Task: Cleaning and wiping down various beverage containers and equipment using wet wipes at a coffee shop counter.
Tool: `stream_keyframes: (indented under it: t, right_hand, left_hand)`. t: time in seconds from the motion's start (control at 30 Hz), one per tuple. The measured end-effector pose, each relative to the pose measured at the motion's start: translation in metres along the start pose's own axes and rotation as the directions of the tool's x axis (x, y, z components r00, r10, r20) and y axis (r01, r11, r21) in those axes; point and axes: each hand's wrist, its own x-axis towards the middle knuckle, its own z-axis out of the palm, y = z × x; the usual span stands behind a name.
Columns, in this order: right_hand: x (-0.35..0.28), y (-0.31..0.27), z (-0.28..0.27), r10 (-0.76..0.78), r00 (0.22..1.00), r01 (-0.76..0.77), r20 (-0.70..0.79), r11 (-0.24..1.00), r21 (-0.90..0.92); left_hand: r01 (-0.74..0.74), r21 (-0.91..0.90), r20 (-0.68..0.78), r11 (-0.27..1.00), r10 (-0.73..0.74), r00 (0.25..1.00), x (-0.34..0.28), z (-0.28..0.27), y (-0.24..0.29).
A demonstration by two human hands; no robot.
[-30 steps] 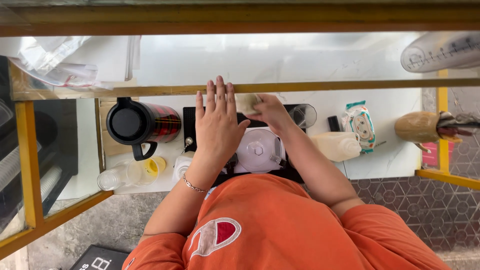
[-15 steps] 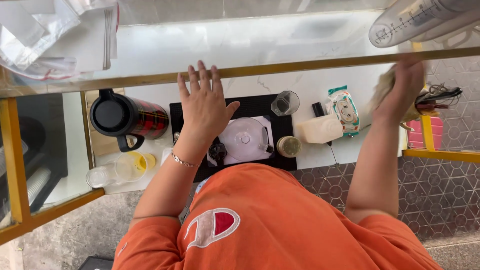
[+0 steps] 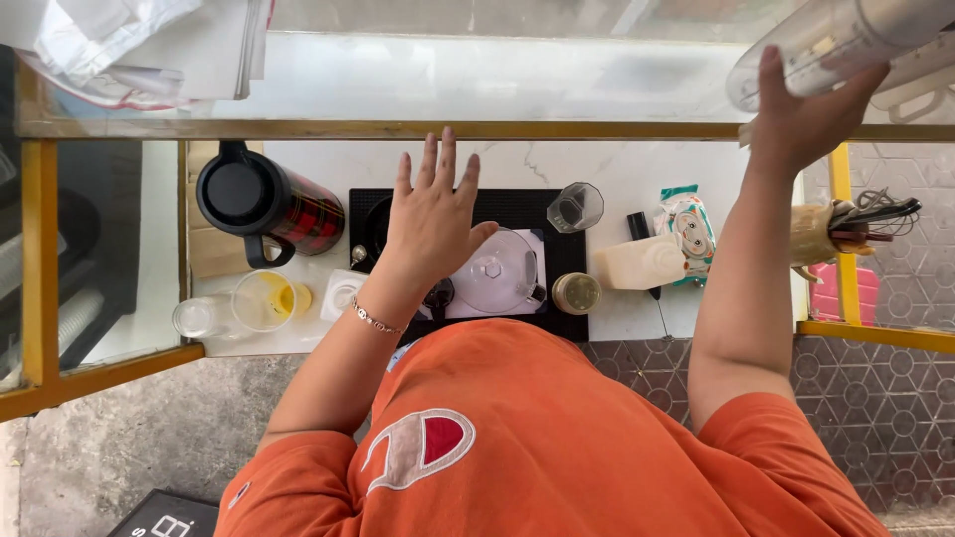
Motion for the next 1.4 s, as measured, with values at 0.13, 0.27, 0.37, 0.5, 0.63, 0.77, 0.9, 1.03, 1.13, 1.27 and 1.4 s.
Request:
stream_keyframes:
  t: [0.13, 0.27, 0.37, 0.5, 0.63, 0.77, 0.9, 1.03, 1.13, 1.27, 1.4]
  right_hand:
    - [-0.034, -0.064, -0.032, -0.131, 0.985, 0.11, 0.115, 0.979, 0.173]
    - [-0.112, -0.119, -0.051, -0.048, 0.914, -0.156, 0.403, 0.874, 0.46]
    - [-0.121, -0.201, -0.081, -0.112, 0.813, -0.3, 0.571, 0.761, 0.576]
    - [-0.151, -0.244, -0.083, -0.132, 0.725, -0.353, 0.676, 0.772, 0.529]
    - [-0.125, -0.265, -0.087, -0.26, 0.566, -0.405, 0.782, 0.739, 0.539]
    - [-0.093, -0.26, -0.08, 0.021, 0.575, -0.776, 0.818, 0.332, 0.536]
    - [-0.058, -0.288, -0.097, 0.001, 0.785, -0.587, 0.619, 0.32, 0.744]
    - [-0.068, -0.322, -0.109, -0.447, 0.776, -0.224, 0.445, 0.464, 0.857]
    - [-0.078, -0.329, -0.11, -0.609, 0.736, -0.023, 0.296, 0.415, 0.91]
    - [-0.09, -0.333, -0.114, -0.541, 0.834, 0.105, 0.106, 0.345, 0.933]
    - [-0.099, -0.317, -0.121, -0.573, 0.82, 0.197, 0.018, 0.31, 0.93]
  left_hand:
    - [-0.021, -0.294, 0.031, 0.956, 0.031, 0.999, -0.012, -0.037, 0.006]
    - [-0.086, -0.768, -0.101, 0.635, 0.012, 0.995, -0.028, -0.065, 0.016]
    - [-0.142, -0.902, -0.173, 0.408, -0.041, 0.984, -0.036, -0.06, 0.02]
    - [-0.156, -0.97, -0.181, 0.186, -0.123, 0.976, -0.047, -0.037, 0.029]
    - [-0.232, -0.966, -0.26, 0.118, -0.397, 0.88, -0.068, -0.007, 0.02]
    - [-0.173, -0.963, -0.251, 0.208, -0.443, 0.861, -0.093, -0.003, 0.014]
    - [-0.153, -0.948, -0.263, 0.278, -0.419, 0.869, -0.101, -0.001, 0.023]
    - [-0.163, -0.944, -0.277, 0.288, -0.417, 0.866, -0.107, -0.006, 0.03]
    - [-0.164, -0.943, -0.282, 0.289, -0.438, 0.854, -0.114, -0.009, 0.034]
    - [-0.152, -0.965, -0.237, 0.212, -0.468, 0.852, -0.123, 0.006, 0.045]
    - [-0.195, -0.956, -0.276, 0.218, -0.449, 0.85, -0.125, 0.007, 0.048]
